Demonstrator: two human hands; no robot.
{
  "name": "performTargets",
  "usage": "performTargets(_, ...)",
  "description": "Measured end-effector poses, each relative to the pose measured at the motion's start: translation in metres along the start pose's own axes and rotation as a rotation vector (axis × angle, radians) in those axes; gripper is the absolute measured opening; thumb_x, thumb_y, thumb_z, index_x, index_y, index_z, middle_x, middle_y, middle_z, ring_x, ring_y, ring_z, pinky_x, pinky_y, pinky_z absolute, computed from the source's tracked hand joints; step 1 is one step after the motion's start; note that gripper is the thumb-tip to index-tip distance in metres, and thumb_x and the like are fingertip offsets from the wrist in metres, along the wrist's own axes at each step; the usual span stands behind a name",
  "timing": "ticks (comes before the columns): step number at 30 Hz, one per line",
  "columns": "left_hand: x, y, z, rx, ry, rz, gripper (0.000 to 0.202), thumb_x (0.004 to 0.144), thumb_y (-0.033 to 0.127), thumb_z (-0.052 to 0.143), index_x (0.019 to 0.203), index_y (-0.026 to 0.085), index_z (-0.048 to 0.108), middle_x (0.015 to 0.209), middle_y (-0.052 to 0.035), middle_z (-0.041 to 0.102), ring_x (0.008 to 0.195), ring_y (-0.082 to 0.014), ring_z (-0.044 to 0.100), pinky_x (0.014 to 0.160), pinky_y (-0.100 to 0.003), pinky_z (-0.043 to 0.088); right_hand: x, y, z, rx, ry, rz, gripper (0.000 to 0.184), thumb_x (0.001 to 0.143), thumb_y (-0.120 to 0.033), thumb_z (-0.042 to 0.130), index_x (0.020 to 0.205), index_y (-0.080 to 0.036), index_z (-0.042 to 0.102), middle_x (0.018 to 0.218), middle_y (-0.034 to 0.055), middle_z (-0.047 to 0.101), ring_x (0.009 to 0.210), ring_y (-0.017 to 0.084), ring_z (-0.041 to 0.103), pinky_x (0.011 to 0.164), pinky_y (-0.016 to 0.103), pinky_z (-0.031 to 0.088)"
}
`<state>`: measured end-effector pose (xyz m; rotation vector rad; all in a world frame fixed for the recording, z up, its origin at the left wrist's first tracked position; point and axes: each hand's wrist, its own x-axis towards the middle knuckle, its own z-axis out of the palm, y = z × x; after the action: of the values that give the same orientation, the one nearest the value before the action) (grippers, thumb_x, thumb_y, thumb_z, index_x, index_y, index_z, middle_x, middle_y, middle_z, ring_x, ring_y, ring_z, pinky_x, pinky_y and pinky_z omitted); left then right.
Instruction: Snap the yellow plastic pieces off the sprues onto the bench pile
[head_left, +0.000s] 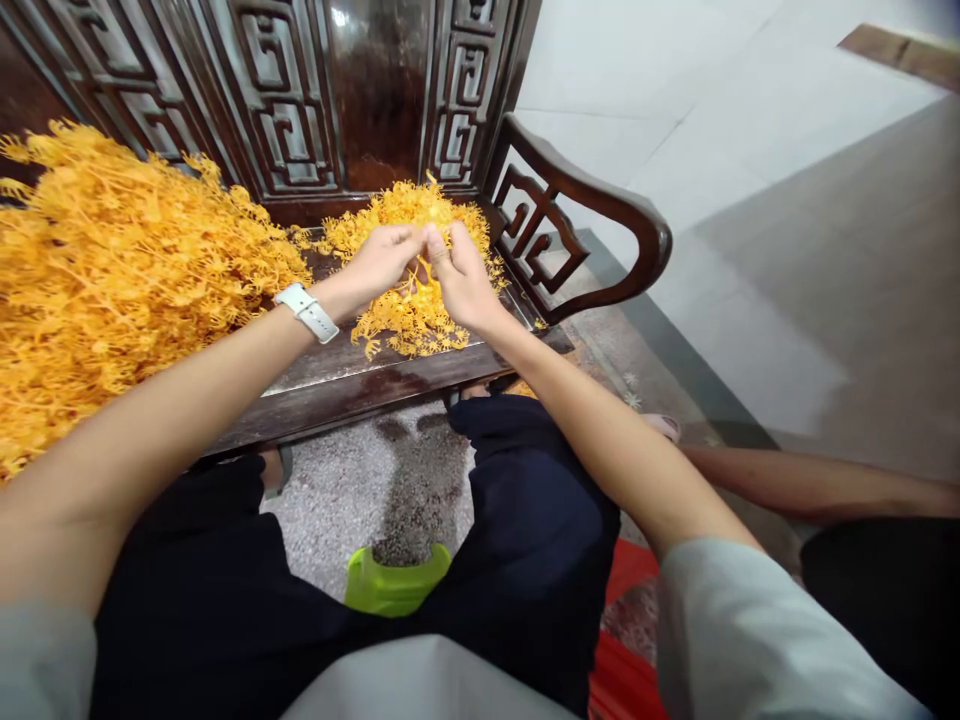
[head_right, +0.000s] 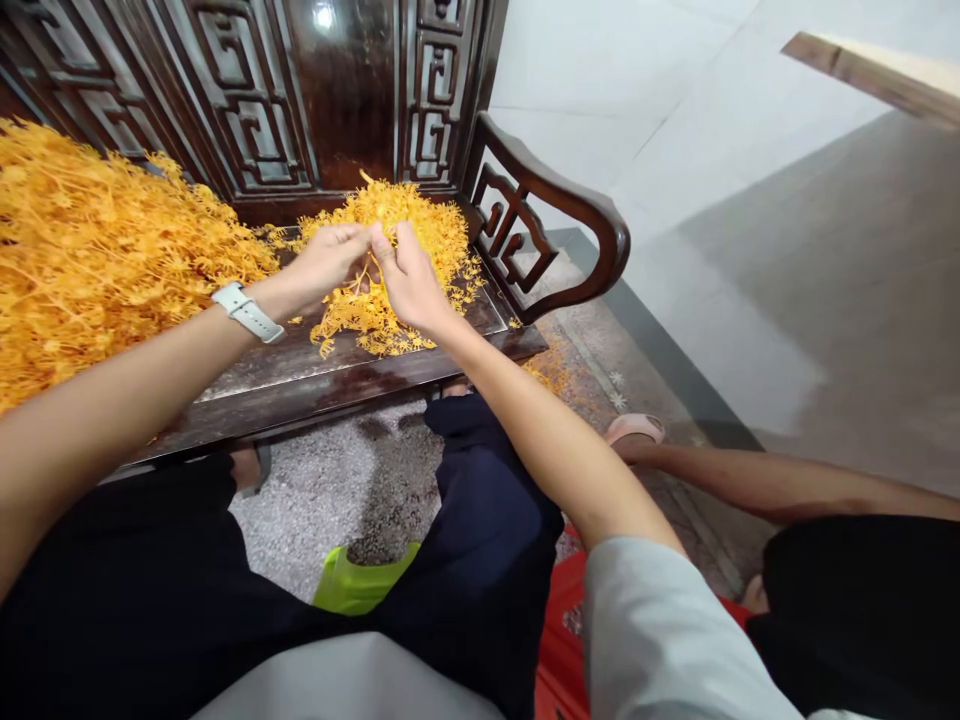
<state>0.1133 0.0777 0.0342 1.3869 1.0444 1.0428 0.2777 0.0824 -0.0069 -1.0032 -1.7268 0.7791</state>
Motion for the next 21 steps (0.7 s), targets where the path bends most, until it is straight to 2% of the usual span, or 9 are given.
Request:
performTargets(3,-0.006,0.0,0.01,-0.039,0.089,0.02,0.035,0.108,0.026,0.061,0.074,0.019,0.057,0.069,-0.0042,0.061,0.049,-0.0082,0.033,0.047,-0.024,0.024,0.0,0.001,-0.001,-0.042,0.025,-0.005,0.067,0.099,-0.09,0.041,0.091,-0.024,0.054,0.087,0.0025,0.05,0.087,0.02,0.052,0.081,0.034,0.049)
performTargets(8,-0.013,0.008,0.019,-0.037,0.186,0.027,0.036,0.105,0.015,0.058,0.07,0.02,0.048,0.062,0.0011,0.047,0.051,-0.0084,0.033,0.048,-0.023,0.025,-0.006,-0.014,0.001,-0.117,0.034,-0.06,0.062,0.104,-0.081,0.044,0.079,-0.025,0.052,0.075,0.0012,0.05,0.072,0.019,0.046,0.076,0.035,0.045)
performTargets(12,-0.016,0.013,0.025,-0.23,0.075,-0.078,0.032,0.102,0.019,0.059,0.074,0.022,0.043,0.061,0.0061,0.037,0.046,-0.0061,0.027,0.046,-0.021,0.02,-0.011,-0.026,-0.004,-0.275,0.037,-0.161,0.044,0.112,-0.059,0.045,0.084,-0.025,0.05,0.073,0.0004,0.053,0.066,0.018,0.047,0.072,0.033,0.041)
performTargets(15,-0.013,0.014,0.027,-0.274,0.058,-0.156,0.029,0.095,0.018,0.061,0.074,0.022,0.041,0.061,0.0066,0.036,0.045,-0.0049,0.024,0.046,-0.022,0.016,-0.011,-0.029,-0.011,-0.435,-0.027,-0.235,0.021,0.108,-0.032,0.048,0.089,-0.025,0.052,0.072,0.0005,0.053,0.064,0.018,0.046,0.069,0.032,0.037)
performTargets(18,-0.005,0.012,0.013,-0.268,0.115,-0.205,0.03,0.092,0.017,0.064,0.074,0.023,0.041,0.059,0.006,0.036,0.046,-0.0051,0.027,0.048,-0.023,0.017,-0.018,-0.042,-0.01,-0.53,-0.175,-0.347,0.015,0.098,-0.015,0.049,0.086,-0.024,0.052,0.073,0.0026,0.056,0.067,0.019,0.05,0.069,0.033,0.039)
performTargets(19,-0.002,0.011,0.002,-0.271,0.146,-0.205,0.032,0.092,0.017,0.065,0.074,0.023,0.039,0.057,0.0063,0.034,0.047,-0.0055,0.029,0.049,-0.022,0.018,-0.023,-0.05,-0.006,-0.545,-0.262,-0.393,0.017,0.097,-0.014,0.049,0.084,-0.024,0.052,0.073,0.0031,0.056,0.069,0.02,0.051,0.07,0.033,0.04)
performTargets(21,0.005,0.008,-0.025,-0.275,0.25,-0.206,0.039,0.094,0.017,0.062,0.073,0.024,0.03,0.053,0.0083,0.025,0.045,-0.006,0.023,0.047,-0.02,0.015,-0.031,-0.065,0.005,-0.546,-0.412,-0.437,0.02,0.101,-0.018,0.048,0.083,-0.024,0.051,0.073,0.0031,0.056,0.072,0.021,0.053,0.072,0.033,0.043)
